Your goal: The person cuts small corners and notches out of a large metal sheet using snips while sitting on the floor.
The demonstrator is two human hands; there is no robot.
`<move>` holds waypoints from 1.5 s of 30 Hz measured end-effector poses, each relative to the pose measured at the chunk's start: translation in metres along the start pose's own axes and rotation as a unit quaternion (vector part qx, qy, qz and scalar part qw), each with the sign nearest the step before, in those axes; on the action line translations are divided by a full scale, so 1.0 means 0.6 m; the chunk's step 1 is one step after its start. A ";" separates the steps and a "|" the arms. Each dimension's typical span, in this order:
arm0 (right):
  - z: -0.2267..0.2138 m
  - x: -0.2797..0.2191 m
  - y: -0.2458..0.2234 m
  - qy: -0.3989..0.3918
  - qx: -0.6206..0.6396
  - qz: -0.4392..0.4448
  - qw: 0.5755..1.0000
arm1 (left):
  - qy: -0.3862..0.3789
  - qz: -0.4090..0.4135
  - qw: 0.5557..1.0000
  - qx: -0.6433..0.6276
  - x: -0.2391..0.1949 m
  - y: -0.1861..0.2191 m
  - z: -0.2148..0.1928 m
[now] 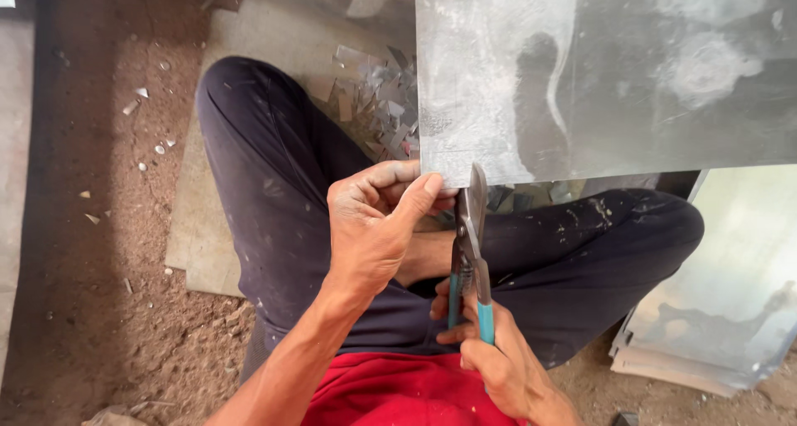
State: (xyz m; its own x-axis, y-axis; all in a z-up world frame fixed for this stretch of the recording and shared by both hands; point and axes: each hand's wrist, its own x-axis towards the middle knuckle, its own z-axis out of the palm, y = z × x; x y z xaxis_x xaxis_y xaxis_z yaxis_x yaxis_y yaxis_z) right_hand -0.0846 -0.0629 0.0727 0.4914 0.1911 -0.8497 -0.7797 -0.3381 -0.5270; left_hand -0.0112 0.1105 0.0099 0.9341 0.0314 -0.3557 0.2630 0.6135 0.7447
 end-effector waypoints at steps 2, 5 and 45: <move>0.003 0.001 -0.019 0.013 -0.008 0.013 1.000 | 0.001 -0.006 1.000 -0.006 0.002 0.002 0.002; 0.003 -0.005 -0.039 0.051 -0.015 0.107 0.993 | 0.011 -0.020 1.000 0.004 0.002 0.007 0.002; -0.073 -0.082 0.144 0.263 0.269 -0.030 0.926 | -0.155 -0.130 0.967 0.152 -0.035 -0.190 0.255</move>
State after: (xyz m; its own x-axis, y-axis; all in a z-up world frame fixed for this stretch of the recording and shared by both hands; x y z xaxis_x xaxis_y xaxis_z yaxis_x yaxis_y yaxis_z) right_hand -0.1590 -0.1420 0.0699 0.5512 -0.3280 -0.7672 -0.7558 0.1934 -0.6257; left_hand -0.0235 -0.0807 0.0190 0.8418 -0.3599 -0.4023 0.5139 0.3062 0.8013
